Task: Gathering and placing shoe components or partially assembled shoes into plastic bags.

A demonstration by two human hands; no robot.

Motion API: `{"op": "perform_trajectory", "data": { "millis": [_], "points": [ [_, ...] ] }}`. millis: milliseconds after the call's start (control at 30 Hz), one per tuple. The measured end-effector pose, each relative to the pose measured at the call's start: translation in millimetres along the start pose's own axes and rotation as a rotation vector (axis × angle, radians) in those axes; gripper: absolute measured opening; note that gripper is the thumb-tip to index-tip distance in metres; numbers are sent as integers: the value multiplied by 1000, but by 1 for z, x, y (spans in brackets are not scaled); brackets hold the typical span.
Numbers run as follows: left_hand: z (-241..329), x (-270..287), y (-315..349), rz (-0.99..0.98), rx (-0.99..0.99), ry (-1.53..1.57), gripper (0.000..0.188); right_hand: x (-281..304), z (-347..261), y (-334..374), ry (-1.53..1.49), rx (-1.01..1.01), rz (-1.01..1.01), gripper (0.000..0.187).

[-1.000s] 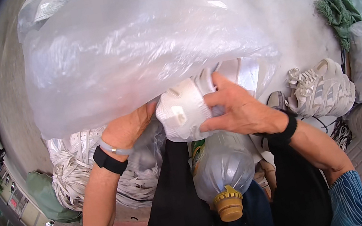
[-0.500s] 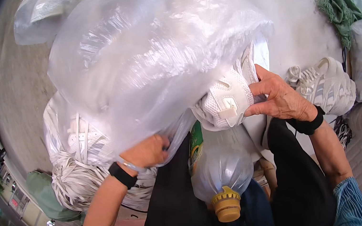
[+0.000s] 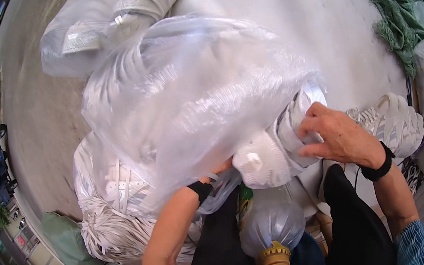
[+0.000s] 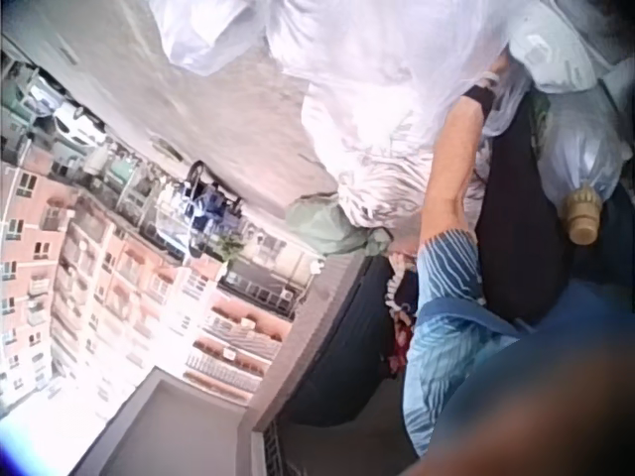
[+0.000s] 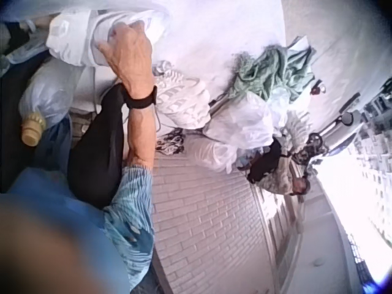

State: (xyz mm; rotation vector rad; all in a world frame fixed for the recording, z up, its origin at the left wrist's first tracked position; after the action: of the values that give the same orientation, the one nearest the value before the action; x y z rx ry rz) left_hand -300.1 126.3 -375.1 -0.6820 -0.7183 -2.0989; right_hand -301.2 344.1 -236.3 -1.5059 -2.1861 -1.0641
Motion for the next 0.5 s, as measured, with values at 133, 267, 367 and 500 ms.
{"op": "perform_trajectory", "data": {
  "millis": [133,267,367,500],
  "points": [
    [-20,-12,0,15,264,275,35,8,-23,-43,26,144,175,18],
    [-32,-29,1,-1,512,587,36,-48,31,-106,302,137,83,23],
    [-36,-45,4,-21,711,826,38,-30,39,-138,237,111,237,25],
    [-38,-61,20,-52,1026,1138,40,-1,43,-170,-241,-6,285,35]
  ]
}}
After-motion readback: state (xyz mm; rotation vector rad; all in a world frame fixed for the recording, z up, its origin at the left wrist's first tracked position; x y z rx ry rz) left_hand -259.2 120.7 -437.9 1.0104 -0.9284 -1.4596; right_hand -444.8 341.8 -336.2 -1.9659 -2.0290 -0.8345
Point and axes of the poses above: each hand's wrist, its own y-axis away from the middle knuckle, its own x-axis out of the back of the hand, z = x × y, the point moved 8 cm from there along -y, towards the middle knuckle, and after that the axes turned 14 degrees about z, right-handed, at the moved point
